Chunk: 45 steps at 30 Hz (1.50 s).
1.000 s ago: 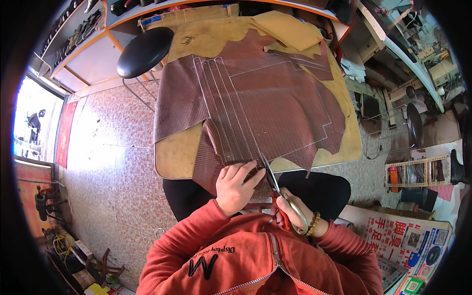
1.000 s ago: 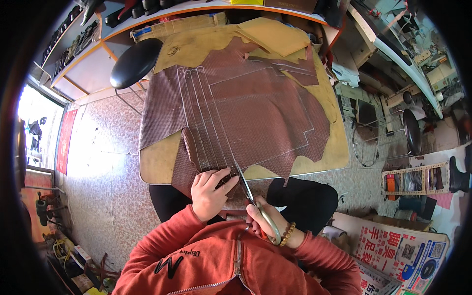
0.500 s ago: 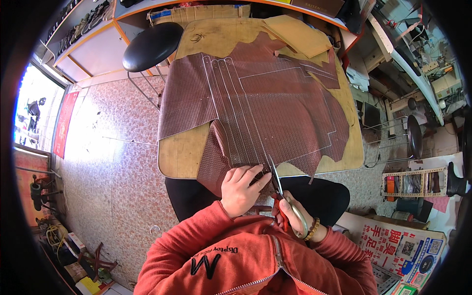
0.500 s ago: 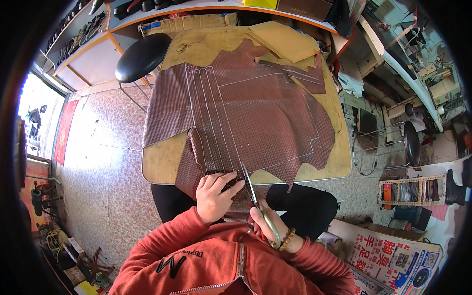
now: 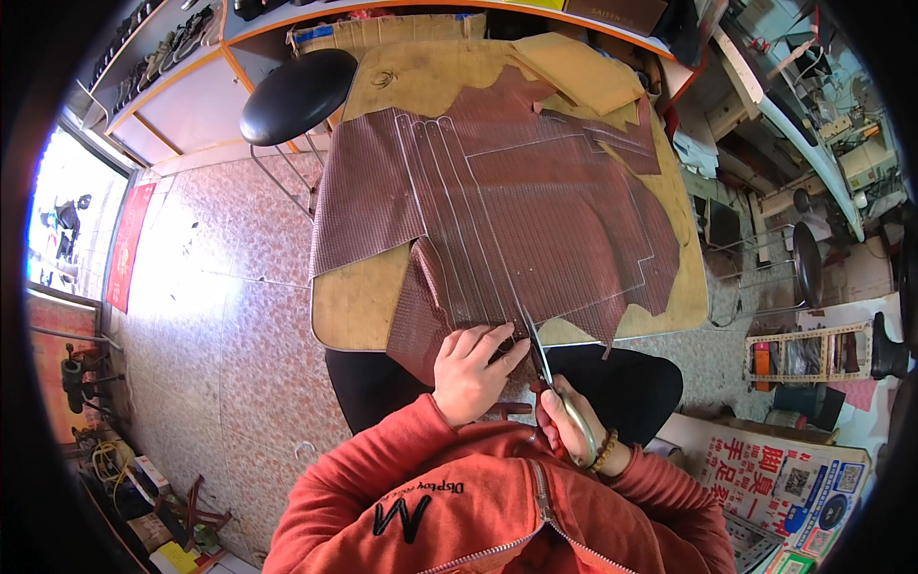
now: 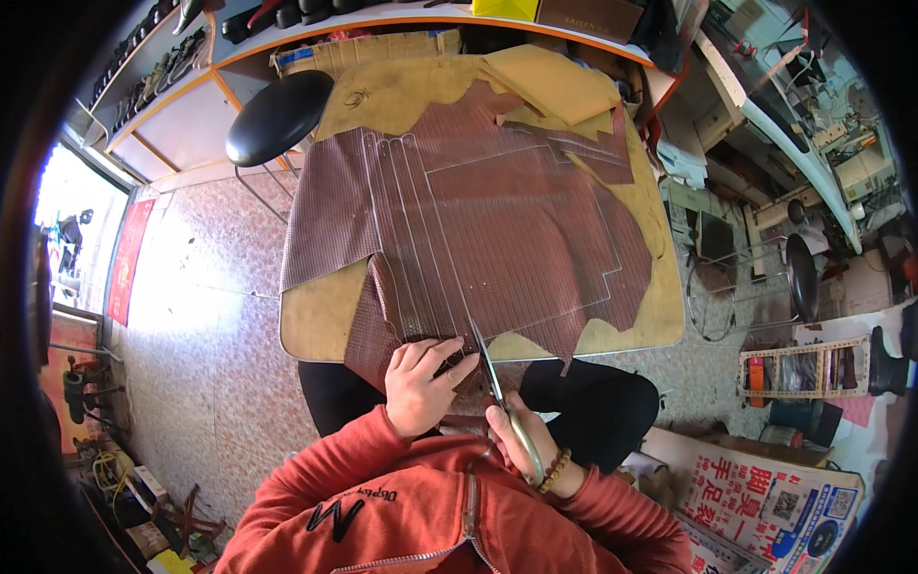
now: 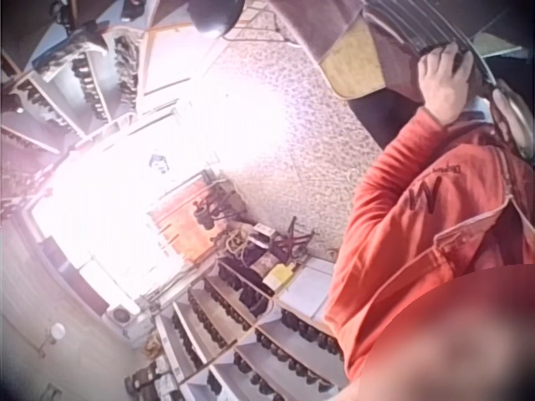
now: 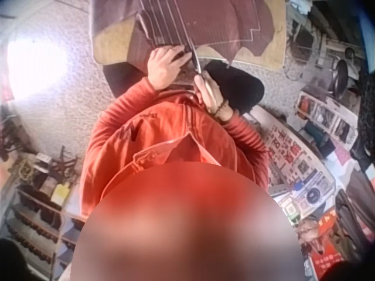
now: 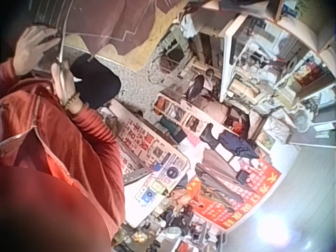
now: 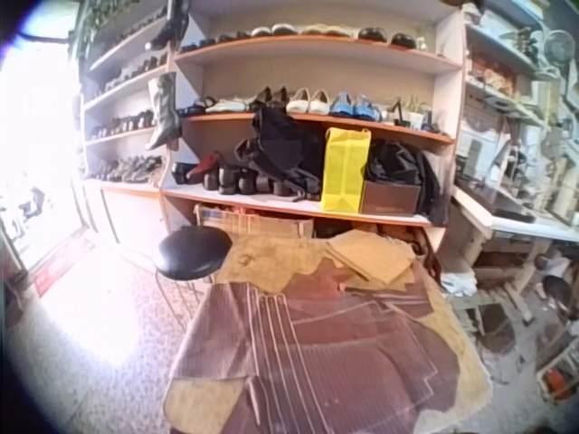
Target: The person uses shears to cut a brown patterned leather sheet along pre-drawn outlines on a worktable. They repeatedly reposition the leather, follow the marked lines, and separate individual glove-shaped pieces. The cut pieces remain on the table as the person continues cutting additional shapes.
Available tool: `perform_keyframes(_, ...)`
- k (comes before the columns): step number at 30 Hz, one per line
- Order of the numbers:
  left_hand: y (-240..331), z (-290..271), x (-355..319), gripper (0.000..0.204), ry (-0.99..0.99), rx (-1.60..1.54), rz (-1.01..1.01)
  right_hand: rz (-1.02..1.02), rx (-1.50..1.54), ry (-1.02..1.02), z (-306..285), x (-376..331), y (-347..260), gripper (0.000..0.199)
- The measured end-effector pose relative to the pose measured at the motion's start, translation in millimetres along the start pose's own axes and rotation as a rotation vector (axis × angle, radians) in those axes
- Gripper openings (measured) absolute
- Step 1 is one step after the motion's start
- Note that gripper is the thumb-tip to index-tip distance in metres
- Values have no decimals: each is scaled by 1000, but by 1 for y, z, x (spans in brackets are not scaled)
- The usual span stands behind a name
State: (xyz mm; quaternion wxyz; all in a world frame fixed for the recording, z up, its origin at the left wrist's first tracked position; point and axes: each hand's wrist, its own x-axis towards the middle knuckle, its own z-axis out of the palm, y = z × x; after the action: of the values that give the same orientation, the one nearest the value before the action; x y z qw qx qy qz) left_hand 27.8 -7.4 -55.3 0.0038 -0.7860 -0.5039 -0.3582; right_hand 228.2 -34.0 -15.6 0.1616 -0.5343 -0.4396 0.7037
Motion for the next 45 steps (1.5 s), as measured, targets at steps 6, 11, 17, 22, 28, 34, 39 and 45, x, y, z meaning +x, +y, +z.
perform_keyframes(6,2,-1,1,44,-13,16,-6,-3,6,12,1,-1,3,52)
perform_keyframes(11,4,-4,2,43,-16,8,-12,27,44,15,1,0,5,53)
perform_keyframes(17,4,-5,1,43,-5,-15,-24,19,60,4,2,-2,5,54)
perform_keyframes(22,4,-4,0,44,3,-13,-22,6,55,2,1,-2,5,51)
perform_keyframes(28,5,-5,1,44,6,-22,-21,16,50,12,1,-2,7,52)
perform_keyframes(34,5,-5,3,43,13,-37,-21,-21,46,25,4,-1,4,50)
perform_keyframes(39,7,-5,3,42,15,-41,-31,-46,0,23,4,0,3,51)
perform_keyframes(45,8,-5,4,42,13,-46,-43,-40,20,22,6,1,5,65)
